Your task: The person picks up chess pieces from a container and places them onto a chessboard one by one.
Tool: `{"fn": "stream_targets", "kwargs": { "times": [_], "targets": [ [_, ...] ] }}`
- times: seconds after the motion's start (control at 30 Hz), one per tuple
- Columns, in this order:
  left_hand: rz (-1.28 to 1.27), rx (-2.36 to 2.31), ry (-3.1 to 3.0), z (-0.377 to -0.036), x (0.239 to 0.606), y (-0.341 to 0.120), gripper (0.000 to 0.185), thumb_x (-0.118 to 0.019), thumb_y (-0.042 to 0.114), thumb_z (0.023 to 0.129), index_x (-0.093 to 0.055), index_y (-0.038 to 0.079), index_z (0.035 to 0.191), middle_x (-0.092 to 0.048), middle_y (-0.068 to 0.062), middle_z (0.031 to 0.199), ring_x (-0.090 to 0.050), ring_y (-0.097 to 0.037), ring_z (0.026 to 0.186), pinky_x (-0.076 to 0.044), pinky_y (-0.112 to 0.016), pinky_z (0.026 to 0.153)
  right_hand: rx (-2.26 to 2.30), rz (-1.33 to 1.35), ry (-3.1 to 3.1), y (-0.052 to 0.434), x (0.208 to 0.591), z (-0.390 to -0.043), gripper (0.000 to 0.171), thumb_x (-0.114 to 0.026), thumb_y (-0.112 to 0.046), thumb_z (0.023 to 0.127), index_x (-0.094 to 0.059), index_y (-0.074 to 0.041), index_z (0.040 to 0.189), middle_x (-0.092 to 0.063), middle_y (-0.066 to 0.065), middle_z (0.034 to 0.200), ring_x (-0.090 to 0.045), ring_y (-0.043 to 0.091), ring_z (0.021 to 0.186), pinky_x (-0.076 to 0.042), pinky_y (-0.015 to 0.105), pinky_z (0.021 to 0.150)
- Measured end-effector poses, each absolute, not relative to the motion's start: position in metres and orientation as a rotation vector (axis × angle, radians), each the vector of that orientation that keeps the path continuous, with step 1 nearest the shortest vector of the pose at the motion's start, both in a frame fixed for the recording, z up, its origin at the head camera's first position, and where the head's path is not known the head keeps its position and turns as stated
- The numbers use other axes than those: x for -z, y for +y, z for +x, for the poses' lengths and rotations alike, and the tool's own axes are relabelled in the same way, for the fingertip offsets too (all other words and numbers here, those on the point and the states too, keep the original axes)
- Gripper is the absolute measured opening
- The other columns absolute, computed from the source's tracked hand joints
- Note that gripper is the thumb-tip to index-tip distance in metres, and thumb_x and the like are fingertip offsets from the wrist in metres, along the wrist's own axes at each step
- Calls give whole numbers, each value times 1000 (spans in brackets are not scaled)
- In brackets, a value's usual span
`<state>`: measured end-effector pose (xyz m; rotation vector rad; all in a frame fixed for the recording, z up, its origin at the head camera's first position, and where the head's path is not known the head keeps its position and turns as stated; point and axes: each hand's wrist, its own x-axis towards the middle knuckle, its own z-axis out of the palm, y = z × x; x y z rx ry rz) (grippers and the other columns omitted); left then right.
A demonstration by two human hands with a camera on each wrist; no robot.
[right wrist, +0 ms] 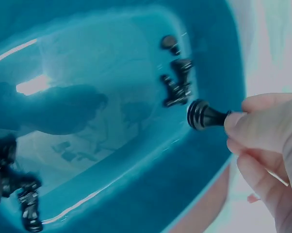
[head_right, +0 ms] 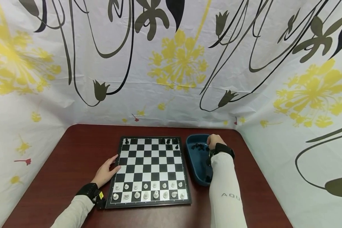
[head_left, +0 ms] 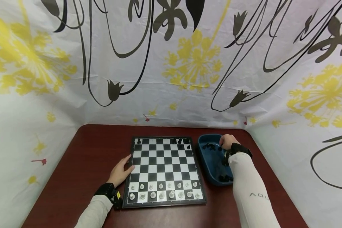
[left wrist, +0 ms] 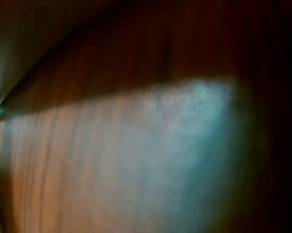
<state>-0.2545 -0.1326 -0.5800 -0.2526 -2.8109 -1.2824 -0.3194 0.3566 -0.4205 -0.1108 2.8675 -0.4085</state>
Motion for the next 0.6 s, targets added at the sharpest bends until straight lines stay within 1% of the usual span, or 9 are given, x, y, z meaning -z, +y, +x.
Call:
{"fn": "stream_targets", "kwargs": {
  "times": [0.1, 0.2, 0.27, 0.37, 0.47, 0.6],
  "targets": [
    [-244, 1293, -2818, -254, 581, -132, 66, -62, 38, 84, -37, 11, 139, -49, -16, 128, -49, -31, 114, -37, -49, 95, 416, -120, 2868, 349, 410, -326, 23, -53, 10, 73, -66, 5, 92, -62, 19, 93, -55, 26, 79, -49, 37, 66],
    [-234, 1292, -2812, -254, 580, -132, 65, -63, 37, 84, -38, 11, 139, -50, -16, 127, -50, -30, 113, -38, -49, 95, 417, -154, 2864, 338, 400, -332, 25, -48, 12, 76, -65, 6, 94, -61, 21, 97, -54, 29, 82, -49, 39, 68],
    [-235, 1287, -2807, -254, 580, -132, 64, -63, 36, 84, -38, 11, 138, -50, -16, 126, -50, -30, 112, -38, -48, 94, 390, -202, 2865, 330, 394, -337, 26, -47, 12, 77, -64, 7, 96, -60, 23, 99, -55, 31, 85, -49, 41, 72],
    [-233, 1287, -2804, -254, 579, -132, 64, -63, 36, 84, -39, 12, 138, -49, -16, 127, -51, -30, 112, -39, -49, 94, 364, -264, 2871, 315, 386, -344, 26, -48, 11, 77, -63, 6, 98, -60, 23, 101, -56, 32, 88, -49, 43, 74],
    [-231, 1287, -2801, -255, 580, -133, 64, -63, 37, 84, -39, 12, 138, -49, -16, 128, -51, -30, 112, -39, -48, 94, 366, -303, 2892, 298, 379, -352, 25, -51, 9, 78, -62, 5, 100, -60, 22, 102, -55, 32, 89, -48, 43, 74],
    [-230, 1287, -2791, -255, 581, -135, 65, -64, 39, 83, -40, 12, 137, -51, -15, 126, -52, -29, 111, -39, -47, 94, 396, -412, 2955, 279, 377, -363, 19, -58, 5, 78, -63, 3, 96, -62, 20, 96, -56, 33, 87, -47, 44, 74]
  ]
}}
